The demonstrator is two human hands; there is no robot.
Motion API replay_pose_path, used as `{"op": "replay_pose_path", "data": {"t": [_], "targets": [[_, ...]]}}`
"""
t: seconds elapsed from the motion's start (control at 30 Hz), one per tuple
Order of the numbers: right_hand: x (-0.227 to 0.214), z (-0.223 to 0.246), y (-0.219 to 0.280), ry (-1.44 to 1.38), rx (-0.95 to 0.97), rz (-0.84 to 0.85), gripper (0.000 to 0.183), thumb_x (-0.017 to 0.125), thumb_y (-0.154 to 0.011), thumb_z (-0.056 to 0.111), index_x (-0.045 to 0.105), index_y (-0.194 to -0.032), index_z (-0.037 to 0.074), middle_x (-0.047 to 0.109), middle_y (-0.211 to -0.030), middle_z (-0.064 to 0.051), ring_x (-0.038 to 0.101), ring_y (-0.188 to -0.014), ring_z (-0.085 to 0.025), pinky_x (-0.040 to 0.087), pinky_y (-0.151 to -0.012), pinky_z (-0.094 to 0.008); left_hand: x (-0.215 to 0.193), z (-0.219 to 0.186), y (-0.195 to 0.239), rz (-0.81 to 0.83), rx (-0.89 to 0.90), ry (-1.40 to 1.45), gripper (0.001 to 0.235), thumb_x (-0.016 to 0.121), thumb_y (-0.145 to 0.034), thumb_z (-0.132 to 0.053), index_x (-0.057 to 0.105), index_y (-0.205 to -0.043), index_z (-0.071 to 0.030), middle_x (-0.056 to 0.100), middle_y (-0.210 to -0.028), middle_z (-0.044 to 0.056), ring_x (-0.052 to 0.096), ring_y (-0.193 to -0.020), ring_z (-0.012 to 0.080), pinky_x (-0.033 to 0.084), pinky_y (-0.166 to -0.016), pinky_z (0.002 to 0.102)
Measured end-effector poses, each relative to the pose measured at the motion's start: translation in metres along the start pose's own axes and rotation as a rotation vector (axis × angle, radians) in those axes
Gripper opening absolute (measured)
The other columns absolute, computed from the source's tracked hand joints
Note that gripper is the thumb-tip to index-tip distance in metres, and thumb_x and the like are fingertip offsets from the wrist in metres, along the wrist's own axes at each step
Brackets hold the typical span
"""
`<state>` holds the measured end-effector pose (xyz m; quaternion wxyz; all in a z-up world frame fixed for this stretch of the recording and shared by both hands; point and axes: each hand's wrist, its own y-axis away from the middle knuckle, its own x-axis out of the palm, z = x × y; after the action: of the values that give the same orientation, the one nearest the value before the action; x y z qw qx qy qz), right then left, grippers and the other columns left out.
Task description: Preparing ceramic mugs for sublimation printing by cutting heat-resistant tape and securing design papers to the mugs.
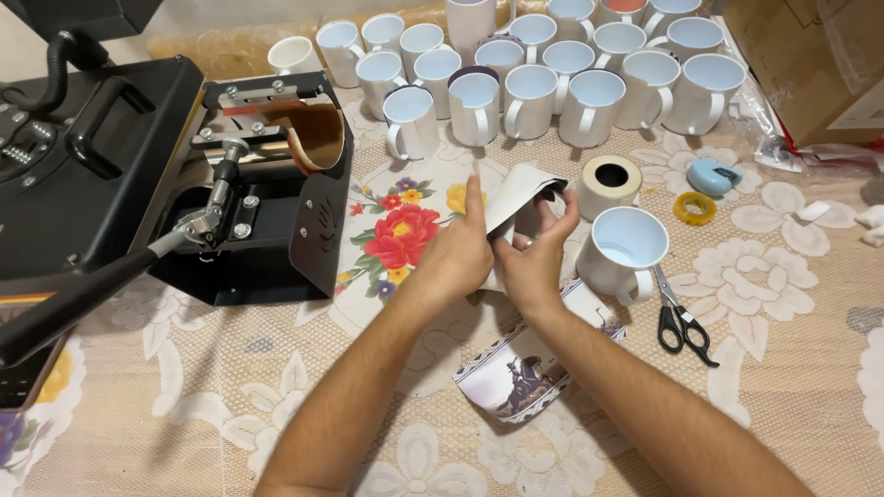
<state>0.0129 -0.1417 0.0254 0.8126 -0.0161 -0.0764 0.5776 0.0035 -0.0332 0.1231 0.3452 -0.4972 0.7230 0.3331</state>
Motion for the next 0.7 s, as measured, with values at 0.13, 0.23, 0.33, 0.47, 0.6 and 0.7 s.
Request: {"op": "replay_pose_path", "data": {"t": [0.13, 0.23, 0.33, 0.47, 0.6, 0.7], "targets": [[0.006, -0.006, 0.011, -0.147, -0.223, 0.126, 0.094, 0.05, -0.089, -0.013, -0.011, -0.154, 0.015, 0.035, -0.155, -0.032, 0.058, -0.121, -0.042, 0.055, -0.098, -0.046, 0.012, 0.037, -0.018, -0.038, 0.071, 0.407, 0.087, 0.05, -0.088, -0.021, 0.002, -0.159, -0.004, 0.052, -0.14, 0.034, 0.045, -0.133, 0.0562, 0.034, -0.113, 0.06], [0.014, 0.039, 0.042, -0.014, -0.281, 0.317, 0.09, 0.052, -0.093, -0.002, -0.016, -0.152, 0.001, 0.04, -0.151, -0.036, 0.048, -0.132, -0.052, 0.044, -0.108, -0.057, 0.009, 0.046, -0.009, -0.066, -0.027, 0.698, 0.096, 0.059, -0.084, -0.044, 0.01, -0.161, -0.014, 0.042, -0.15, 0.034, 0.036, -0.14, 0.0542, 0.03, -0.116, 0.054], [0.018, 0.013, 0.04, 0.083, -0.297, 0.378, 0.085, 0.043, -0.094, -0.002, -0.017, -0.153, 0.001, 0.037, -0.155, -0.033, 0.042, -0.137, -0.051, 0.039, -0.112, -0.058, 0.016, 0.051, -0.003, -0.151, -0.039, 0.773, 0.091, 0.063, -0.091, -0.042, 0.015, -0.16, -0.009, 0.023, -0.158, 0.037, 0.022, -0.147, 0.0532, 0.022, -0.119, 0.057], [0.013, 0.033, 0.045, 0.157, -0.272, 0.356, 0.081, 0.033, -0.089, -0.015, -0.017, -0.151, 0.002, 0.025, -0.157, -0.036, 0.043, -0.133, -0.055, 0.042, -0.109, -0.062, 0.038, 0.059, 0.0, -0.185, -0.007, 0.915, 0.078, 0.057, -0.096, -0.016, 0.013, -0.158, 0.002, 0.031, -0.151, 0.042, 0.027, -0.145, 0.054, 0.026, -0.117, 0.058], [0.0, 0.004, 0.022, 0.353, -0.208, 0.109, 0.097, 0.069, -0.082, -0.009, 0.004, -0.153, -0.002, 0.038, -0.148, -0.025, 0.041, -0.135, -0.045, 0.044, -0.11, -0.052, 0.062, 0.074, -0.009, -0.282, 0.025, 1.209, 0.077, 0.053, -0.095, 0.002, 0.011, -0.16, -0.001, 0.032, -0.152, 0.034, 0.034, -0.137, 0.0405, 0.035, -0.108, 0.048], [-0.011, -0.029, 0.002, 0.148, -0.179, 0.027, 0.107, 0.082, -0.076, -0.007, 0.009, -0.154, 0.002, 0.05, -0.129, -0.02, 0.055, -0.116, -0.033, 0.051, -0.098, -0.04, 0.087, 0.104, -0.032, -0.347, 0.121, 1.33, 0.083, 0.06, -0.09, 0.008, 0.017, -0.16, -0.005, 0.056, -0.132, 0.026, 0.059, -0.112, 0.0291, 0.057, -0.085, 0.039]]}}
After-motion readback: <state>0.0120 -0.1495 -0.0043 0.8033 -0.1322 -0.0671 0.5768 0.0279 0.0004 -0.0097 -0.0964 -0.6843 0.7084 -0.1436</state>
